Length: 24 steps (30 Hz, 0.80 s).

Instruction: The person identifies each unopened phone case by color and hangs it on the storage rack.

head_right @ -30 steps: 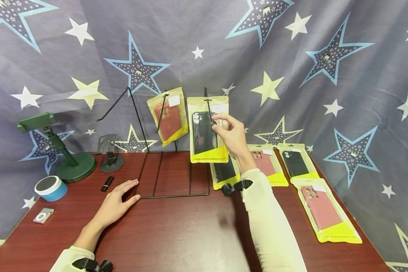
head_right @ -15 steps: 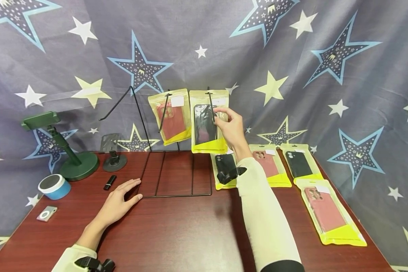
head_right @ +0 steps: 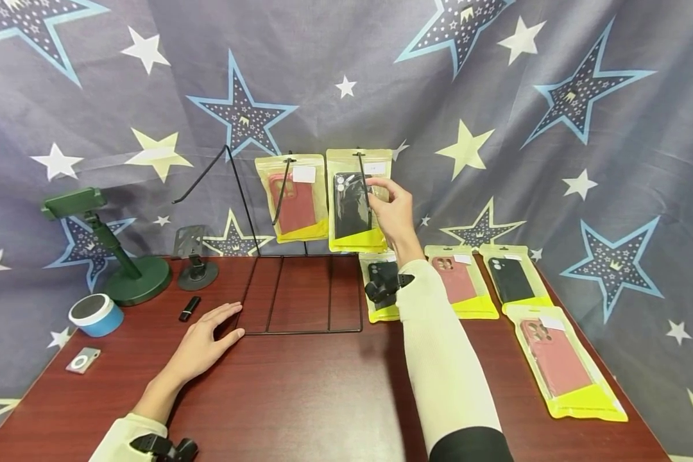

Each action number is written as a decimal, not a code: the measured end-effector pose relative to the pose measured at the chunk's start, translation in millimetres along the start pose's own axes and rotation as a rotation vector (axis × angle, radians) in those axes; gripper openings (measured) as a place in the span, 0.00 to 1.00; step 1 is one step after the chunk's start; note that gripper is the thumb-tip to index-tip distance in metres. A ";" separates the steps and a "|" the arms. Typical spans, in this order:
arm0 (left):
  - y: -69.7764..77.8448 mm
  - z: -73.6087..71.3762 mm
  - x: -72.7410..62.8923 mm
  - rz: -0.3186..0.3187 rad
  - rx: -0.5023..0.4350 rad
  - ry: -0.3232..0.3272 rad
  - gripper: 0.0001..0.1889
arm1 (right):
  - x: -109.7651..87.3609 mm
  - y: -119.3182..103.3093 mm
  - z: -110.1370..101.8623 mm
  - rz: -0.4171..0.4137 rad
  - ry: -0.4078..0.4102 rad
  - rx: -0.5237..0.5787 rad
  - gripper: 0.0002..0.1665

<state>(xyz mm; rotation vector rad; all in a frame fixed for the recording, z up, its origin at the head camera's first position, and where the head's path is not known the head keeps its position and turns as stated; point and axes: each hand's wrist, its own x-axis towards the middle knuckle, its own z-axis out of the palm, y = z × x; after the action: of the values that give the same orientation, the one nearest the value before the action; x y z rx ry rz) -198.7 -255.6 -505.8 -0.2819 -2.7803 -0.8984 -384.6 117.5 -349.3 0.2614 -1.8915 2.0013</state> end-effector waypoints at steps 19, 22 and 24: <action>0.7 -0.4 -0.1 0.005 0.007 0.003 0.31 | -12.7 24.6 -30.1 0.110 -0.009 0.120 0.16; 0.7 -0.8 -0.4 0.005 0.011 0.000 0.31 | -17.6 32.5 -42.4 0.117 -0.037 0.127 0.14; 0.8 -1.4 -0.4 0.003 0.015 -0.005 0.31 | -21.4 37.6 -51.0 0.107 -0.062 0.146 0.12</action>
<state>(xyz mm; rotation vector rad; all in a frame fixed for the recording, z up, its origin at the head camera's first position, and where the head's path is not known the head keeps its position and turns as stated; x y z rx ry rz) -198.0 -255.9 -504.3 -0.2863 -2.7889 -0.8775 -373.7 163.9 -396.2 0.2692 -1.8346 2.2308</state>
